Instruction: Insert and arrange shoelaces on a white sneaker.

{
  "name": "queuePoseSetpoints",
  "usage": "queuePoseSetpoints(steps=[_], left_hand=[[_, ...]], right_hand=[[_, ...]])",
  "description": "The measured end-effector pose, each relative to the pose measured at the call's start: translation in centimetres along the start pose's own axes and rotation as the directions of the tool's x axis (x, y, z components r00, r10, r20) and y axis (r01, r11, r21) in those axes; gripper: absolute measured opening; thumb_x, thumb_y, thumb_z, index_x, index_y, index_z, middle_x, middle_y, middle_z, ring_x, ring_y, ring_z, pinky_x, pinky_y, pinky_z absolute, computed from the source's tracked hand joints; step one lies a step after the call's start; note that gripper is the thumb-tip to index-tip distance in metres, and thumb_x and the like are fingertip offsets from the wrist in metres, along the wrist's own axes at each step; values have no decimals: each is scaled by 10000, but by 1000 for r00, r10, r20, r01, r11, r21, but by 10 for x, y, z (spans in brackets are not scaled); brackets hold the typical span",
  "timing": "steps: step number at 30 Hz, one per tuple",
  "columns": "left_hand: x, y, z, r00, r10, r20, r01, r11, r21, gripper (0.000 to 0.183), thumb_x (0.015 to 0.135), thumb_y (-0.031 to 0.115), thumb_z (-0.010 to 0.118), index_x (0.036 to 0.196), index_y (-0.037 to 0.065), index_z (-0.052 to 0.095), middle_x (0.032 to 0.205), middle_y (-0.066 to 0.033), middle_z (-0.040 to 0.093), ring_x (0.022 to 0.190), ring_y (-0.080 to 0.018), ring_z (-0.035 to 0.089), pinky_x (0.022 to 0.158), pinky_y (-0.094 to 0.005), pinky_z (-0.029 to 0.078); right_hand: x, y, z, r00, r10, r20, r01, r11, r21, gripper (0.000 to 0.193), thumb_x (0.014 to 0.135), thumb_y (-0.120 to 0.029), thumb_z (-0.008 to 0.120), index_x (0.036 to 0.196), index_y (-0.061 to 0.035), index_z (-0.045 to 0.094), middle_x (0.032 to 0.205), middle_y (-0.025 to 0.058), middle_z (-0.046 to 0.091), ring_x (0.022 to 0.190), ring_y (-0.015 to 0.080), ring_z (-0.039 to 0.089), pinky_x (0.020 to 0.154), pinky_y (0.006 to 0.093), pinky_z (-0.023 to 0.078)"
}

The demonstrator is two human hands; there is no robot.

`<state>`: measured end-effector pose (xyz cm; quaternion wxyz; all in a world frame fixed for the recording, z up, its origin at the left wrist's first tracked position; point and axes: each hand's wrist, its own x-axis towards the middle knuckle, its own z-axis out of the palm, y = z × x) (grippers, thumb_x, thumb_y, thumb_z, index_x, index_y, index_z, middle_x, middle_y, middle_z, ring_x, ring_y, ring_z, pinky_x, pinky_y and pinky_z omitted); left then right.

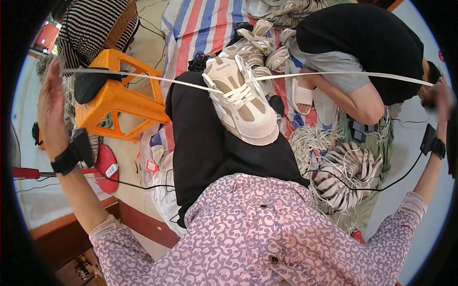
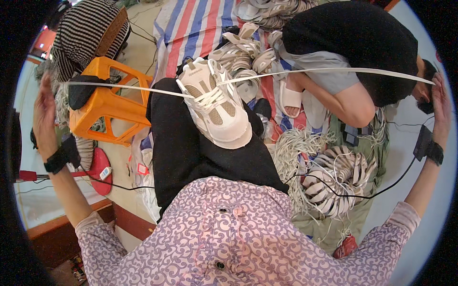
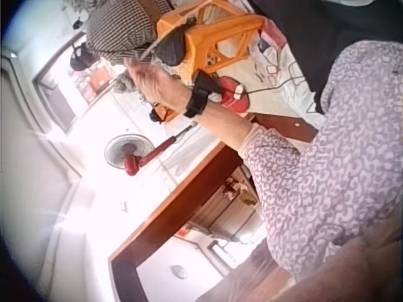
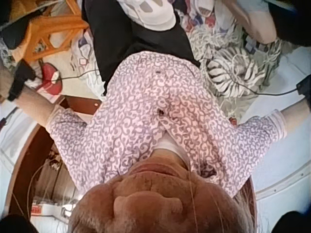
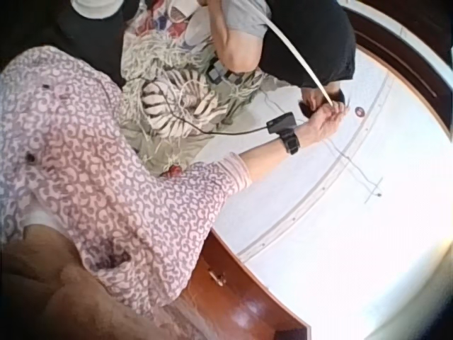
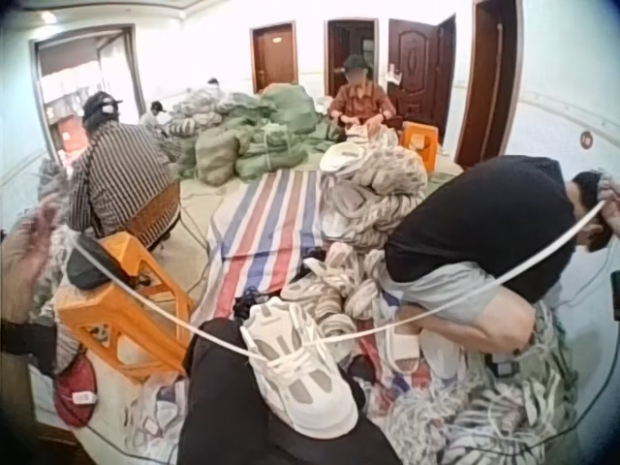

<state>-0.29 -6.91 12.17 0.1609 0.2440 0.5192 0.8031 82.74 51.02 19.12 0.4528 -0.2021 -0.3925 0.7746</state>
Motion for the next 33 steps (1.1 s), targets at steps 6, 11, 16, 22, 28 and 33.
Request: queuePoseSetpoints(steps=[6, 11, 16, 22, 28, 33], left_hand=[[-26, 32, -98, 949, 205, -239, -91, 906, 414, 391, 1014, 65, 524, 1363, -103, 476, 1382, -183, 540, 1295, -216, 518, 1094, -277, 453], [-104, 41, -197, 928, 336, 161, -312, 464, 829, 400, 1046, 82, 446, 1381, -136, 433, 1415, -185, 505, 1339, -220, 472, 1153, -301, 382], [-159, 74, -279, 892, 238, -385, -1, 852, 524, 438, 1069, 127, 388, 1408, -149, 391, 1450, -208, 474, 1347, -232, 467, 1146, -291, 368], [-197, 54, -323, 785, 250, -567, 104, 849, 518, 402, 1040, 77, 430, 1373, -148, 439, 1394, -215, 530, 1291, -237, 528, 1089, -271, 437], [-217, 32, -361, 750, 157, -643, 172, 891, 419, 383, 1018, 29, 456, 1356, -150, 455, 1365, -224, 555, 1243, -224, 567, 1030, -253, 492], [-203, -12, -289, 781, 103, -616, 171, 913, 370, 394, 1011, 20, 479, 1356, -168, 439, 1353, -242, 553, 1238, -231, 567, 1033, -271, 494]], right_hand=[[-2, 130, 69, 992, -46, 116, 121, 583, -804, 501, 1005, -208, 590, 1445, -17, 449, 1360, 74, 571, 1074, 92, 616, 899, 198, 509], [-20, 353, 198, 888, 404, 218, -152, 708, -689, 145, 951, -145, 657, 1055, -44, 660, 859, 35, 693, 699, 73, 648, 586, 189, 497], [-20, 458, 223, 815, 499, 295, -167, 690, -705, 92, 936, -120, 663, 937, -29, 673, 752, -9, 643, 642, 38, 575, 556, 181, 438], [-16, 483, 218, 880, 345, 327, 59, 605, -794, 85, 897, -92, 706, 904, -8, 714, 762, -71, 614, 669, -7, 488, 570, 173, 377], [-22, 495, 222, 909, 252, 331, 141, 562, -815, 114, 843, -107, 707, 839, 7, 717, 703, -39, 617, 646, 37, 498, 578, 240, 415], [-25, 479, 222, 931, 273, 241, 32, 599, -800, 91, 858, -98, 717, 864, -7, 719, 740, -47, 647, 682, 31, 532, 600, 220, 430]])
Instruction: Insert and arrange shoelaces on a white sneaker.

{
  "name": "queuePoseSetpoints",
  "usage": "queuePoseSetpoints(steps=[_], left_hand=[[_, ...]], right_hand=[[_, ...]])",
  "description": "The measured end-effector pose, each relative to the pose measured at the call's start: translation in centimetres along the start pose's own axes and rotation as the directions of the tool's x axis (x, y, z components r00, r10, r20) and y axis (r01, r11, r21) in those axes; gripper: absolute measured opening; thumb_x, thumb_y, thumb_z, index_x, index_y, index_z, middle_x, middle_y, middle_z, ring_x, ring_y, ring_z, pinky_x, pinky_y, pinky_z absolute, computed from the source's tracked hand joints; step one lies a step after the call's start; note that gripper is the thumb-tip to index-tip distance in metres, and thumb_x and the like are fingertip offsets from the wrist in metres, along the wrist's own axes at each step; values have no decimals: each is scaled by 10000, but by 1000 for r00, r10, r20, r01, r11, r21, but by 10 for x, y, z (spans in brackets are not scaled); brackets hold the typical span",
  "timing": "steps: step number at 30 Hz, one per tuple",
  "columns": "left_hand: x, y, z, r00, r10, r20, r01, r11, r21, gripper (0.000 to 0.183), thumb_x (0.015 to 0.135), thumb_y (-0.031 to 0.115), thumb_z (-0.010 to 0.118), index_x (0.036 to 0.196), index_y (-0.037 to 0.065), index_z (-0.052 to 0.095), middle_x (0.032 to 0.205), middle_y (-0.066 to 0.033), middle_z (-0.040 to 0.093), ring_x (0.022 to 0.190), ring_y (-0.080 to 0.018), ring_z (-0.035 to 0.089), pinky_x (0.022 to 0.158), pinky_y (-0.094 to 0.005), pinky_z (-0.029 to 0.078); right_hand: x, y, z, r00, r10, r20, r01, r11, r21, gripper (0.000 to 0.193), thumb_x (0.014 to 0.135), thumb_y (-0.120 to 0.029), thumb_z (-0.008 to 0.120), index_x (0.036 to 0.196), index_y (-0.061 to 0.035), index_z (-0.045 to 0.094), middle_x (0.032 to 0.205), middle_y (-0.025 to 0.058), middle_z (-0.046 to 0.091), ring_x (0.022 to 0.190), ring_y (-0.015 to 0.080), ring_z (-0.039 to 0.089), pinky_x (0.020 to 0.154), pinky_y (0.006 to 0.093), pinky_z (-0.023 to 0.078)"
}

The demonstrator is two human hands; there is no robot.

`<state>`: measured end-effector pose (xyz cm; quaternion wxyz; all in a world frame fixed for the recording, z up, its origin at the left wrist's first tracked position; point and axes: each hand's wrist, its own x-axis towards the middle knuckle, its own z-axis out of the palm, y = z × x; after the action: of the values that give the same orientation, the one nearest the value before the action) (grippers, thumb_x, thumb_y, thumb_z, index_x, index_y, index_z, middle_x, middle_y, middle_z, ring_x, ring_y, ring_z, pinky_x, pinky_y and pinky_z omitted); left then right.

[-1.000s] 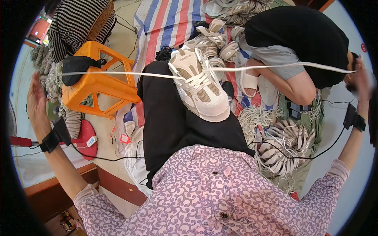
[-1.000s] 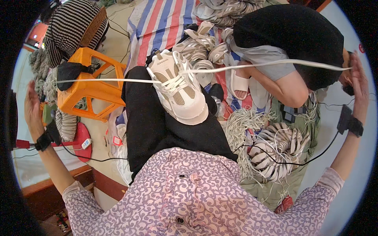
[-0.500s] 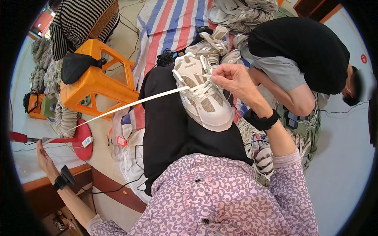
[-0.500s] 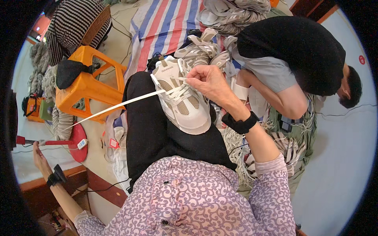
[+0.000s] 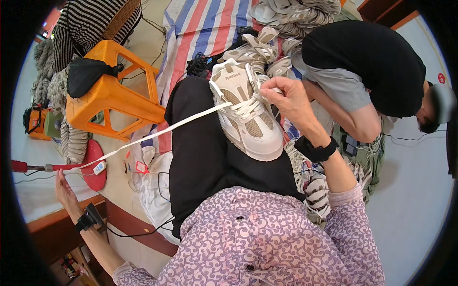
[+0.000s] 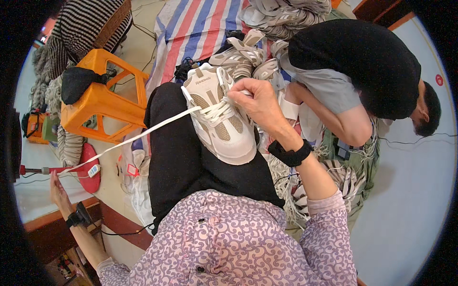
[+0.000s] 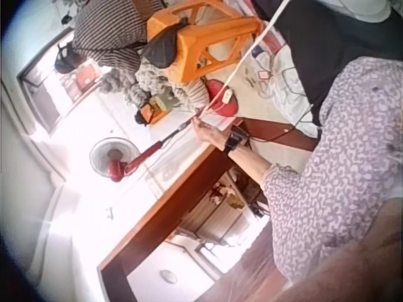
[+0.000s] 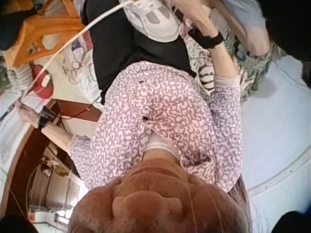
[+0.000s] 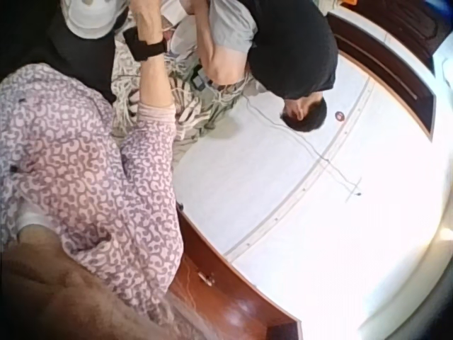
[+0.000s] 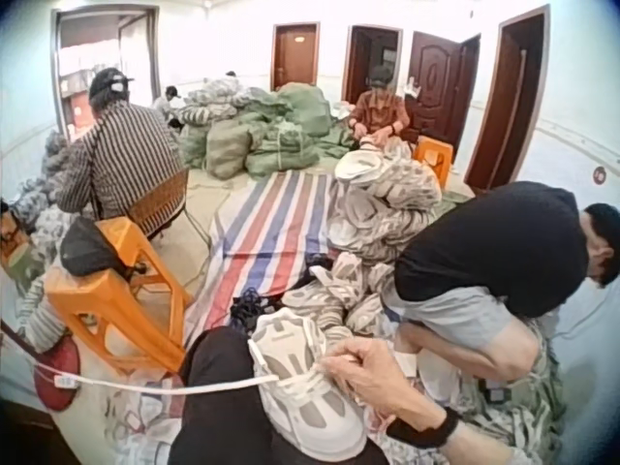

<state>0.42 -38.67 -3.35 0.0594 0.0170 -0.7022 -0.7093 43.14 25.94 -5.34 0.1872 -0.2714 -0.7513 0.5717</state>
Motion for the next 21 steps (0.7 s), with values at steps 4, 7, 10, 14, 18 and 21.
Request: queuePoseSetpoints(steps=[4, 7, 10, 14, 18, 21], left_hand=[[-62, 21, 130, 958, 127, 259, -183, 962, 204, 320, 1022, 55, 476, 1294, -85, 571, 1362, -159, 563, 1230, -227, 569, 1038, -294, 470], [-174, 55, 281, 784, 49, 618, -190, 968, 164, 332, 956, 68, 563, 1270, -27, 616, 1327, -123, 592, 1203, -187, 587, 1014, -302, 477], [-273, 67, 379, 411, 21, 911, -80, 997, 13, 560, 830, -40, 642, 1376, -9, 522, 1322, -120, 589, 1238, -202, 568, 992, -341, 501], [-335, 69, 441, 251, 219, 943, -337, 933, -127, 291, 929, 96, 618, 1192, -25, 591, 1045, -81, 687, 907, -158, 648, 792, -290, 548], [-323, 70, 455, 329, 103, 939, 105, 984, -145, 302, 1047, 184, 480, 1142, -55, 640, 973, -87, 690, 814, -155, 701, 729, -238, 563], [-298, 87, 454, 394, 11, 919, 246, 962, -118, 296, 1046, 163, 469, 1158, -60, 628, 1004, -97, 684, 886, -184, 707, 785, -257, 568]], right_hand=[[0, -15, -2, 998, 58, 23, -61, 984, 168, 77, 858, -102, 731, 872, -26, 723, 742, -68, 647, 696, 31, 552, 626, 211, 447], [-7, -41, 10, 998, 61, 33, -67, 968, 241, 90, 848, -112, 748, 871, -29, 722, 840, -38, 648, 736, 37, 562, 661, 215, 459], [-5, -61, 31, 958, -279, 63, 255, 933, 254, 103, 841, -120, 756, 872, -27, 724, 963, 10, 631, 844, 54, 575, 742, 228, 466], [-9, -103, 34, 933, -339, 125, 304, 923, 237, 85, 841, -82, 746, 894, -20, 720, 1056, 29, 587, 975, 107, 572, 856, 255, 448], [-6, -110, 14, 791, -603, -105, 562, 783, -267, 124, 823, -143, 761, 881, -35, 736, 1007, 65, 626, 945, 122, 595, 823, 298, 468], [-22, -97, 11, 788, -597, -150, 561, 797, -225, 108, 818, -101, 746, 892, -23, 737, 774, 70, 643, 693, 129, 611, 638, 259, 471]])
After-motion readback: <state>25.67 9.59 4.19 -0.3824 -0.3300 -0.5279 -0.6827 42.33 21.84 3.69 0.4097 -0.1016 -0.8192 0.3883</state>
